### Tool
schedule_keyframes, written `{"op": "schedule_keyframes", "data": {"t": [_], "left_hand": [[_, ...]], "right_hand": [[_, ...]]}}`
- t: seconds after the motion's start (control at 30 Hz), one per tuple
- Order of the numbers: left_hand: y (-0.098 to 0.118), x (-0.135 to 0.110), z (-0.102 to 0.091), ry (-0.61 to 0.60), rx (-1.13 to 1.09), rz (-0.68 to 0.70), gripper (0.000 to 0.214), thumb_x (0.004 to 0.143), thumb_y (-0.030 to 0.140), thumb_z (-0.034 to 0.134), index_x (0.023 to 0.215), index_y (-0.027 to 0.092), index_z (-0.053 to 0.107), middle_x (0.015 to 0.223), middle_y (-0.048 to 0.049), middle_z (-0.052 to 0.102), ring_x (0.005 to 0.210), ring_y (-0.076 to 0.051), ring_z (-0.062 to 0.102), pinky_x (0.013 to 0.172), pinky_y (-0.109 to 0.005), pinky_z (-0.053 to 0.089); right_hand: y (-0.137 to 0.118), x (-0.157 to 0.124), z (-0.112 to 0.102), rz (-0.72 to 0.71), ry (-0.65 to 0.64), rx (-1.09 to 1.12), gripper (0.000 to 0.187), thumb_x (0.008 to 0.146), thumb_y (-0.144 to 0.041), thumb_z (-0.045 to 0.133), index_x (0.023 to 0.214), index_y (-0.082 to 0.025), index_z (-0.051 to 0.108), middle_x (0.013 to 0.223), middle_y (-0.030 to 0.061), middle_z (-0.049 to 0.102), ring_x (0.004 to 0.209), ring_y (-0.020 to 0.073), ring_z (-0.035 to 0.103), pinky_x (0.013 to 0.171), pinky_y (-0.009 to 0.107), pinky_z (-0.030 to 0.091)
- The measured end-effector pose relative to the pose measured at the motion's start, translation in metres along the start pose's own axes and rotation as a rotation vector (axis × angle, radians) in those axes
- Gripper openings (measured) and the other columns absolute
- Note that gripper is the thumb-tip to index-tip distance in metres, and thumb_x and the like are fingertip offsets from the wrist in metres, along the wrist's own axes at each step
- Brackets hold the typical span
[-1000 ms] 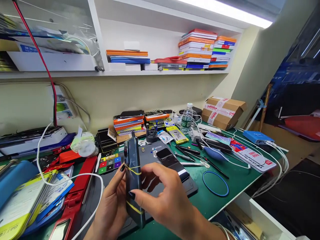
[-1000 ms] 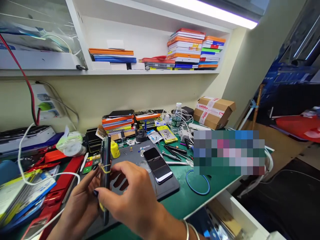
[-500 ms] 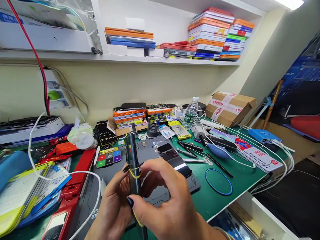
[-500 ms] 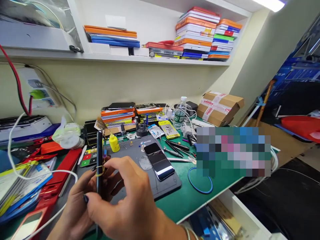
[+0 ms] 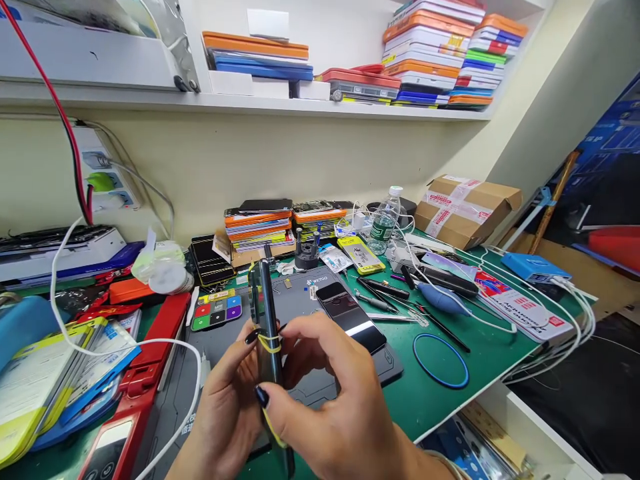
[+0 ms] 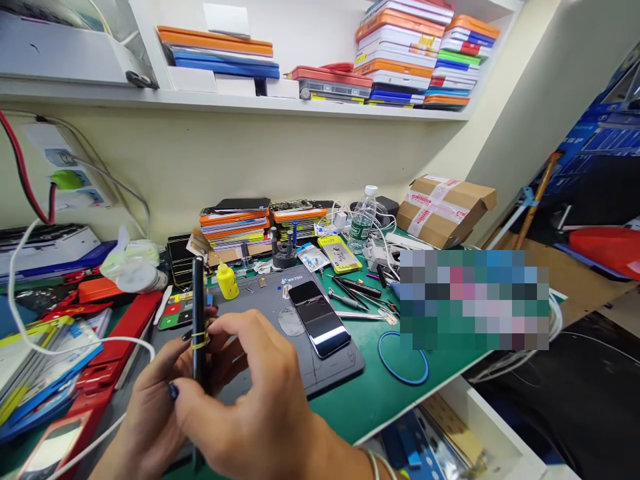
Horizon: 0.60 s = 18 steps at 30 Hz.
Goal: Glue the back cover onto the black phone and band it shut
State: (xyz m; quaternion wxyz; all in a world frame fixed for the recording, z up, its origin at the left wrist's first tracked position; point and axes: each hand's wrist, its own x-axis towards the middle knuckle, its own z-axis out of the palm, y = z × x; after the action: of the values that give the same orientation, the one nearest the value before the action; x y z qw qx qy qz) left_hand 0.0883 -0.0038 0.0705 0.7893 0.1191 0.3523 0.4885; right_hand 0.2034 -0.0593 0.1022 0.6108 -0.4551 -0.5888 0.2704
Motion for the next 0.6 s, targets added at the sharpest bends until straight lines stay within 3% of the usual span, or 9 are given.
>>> {"op": "schedule_keyframes", "data": {"t": [0.1,0.27,0.4,0.6], "left_hand": [[0.003,0.000,-0.006,0.015,0.154,0.133,0.070,0.048,0.029,0.095,0.113,0.029,0.072,0.112,-0.0042,0.072,0.096,-0.025,0.071,0.086,-0.032,0.059],[0.001,-0.008,-0.010,-0.175,0.297,0.185,0.056,0.061,0.031,0.090,0.114,0.035,0.074,0.126,-0.0046,0.067,0.112,-0.024,0.066,0.083,-0.019,0.057],[-0.002,-0.011,-0.010,-0.360,0.409,0.260,0.042,0.068,0.029,0.086,0.108,0.035,0.076,0.117,-0.0062,0.071,0.112,-0.021,0.067,0.084,-0.014,0.055],[0.003,-0.010,-0.008,-0.328,0.357,0.330,0.043,0.062,0.028,0.089,0.104,0.029,0.078,0.112,-0.0107,0.072,0.104,-0.025,0.070,0.080,-0.017,0.056]], "right_hand": [[0.013,0.008,-0.012,0.262,-0.048,0.132,0.030,0.075,-0.024,0.073,0.103,-0.016,0.068,0.087,0.0035,0.070,0.069,0.0099,0.063,0.062,0.019,0.053],[0.047,0.021,-0.029,0.674,0.000,0.651,0.034,0.067,-0.034,0.085,0.090,-0.013,0.073,0.082,0.0052,0.070,0.062,0.0084,0.061,0.055,0.017,0.052],[0.058,0.019,-0.028,0.762,-0.011,0.681,0.035,0.068,-0.037,0.085,0.092,-0.014,0.074,0.073,0.0035,0.068,0.055,0.0057,0.059,0.052,0.013,0.049],[0.052,0.013,-0.021,0.834,0.006,0.790,0.031,0.067,-0.028,0.087,0.093,-0.016,0.074,0.073,0.0005,0.070,0.056,0.0067,0.063,0.054,0.015,0.053]]}}
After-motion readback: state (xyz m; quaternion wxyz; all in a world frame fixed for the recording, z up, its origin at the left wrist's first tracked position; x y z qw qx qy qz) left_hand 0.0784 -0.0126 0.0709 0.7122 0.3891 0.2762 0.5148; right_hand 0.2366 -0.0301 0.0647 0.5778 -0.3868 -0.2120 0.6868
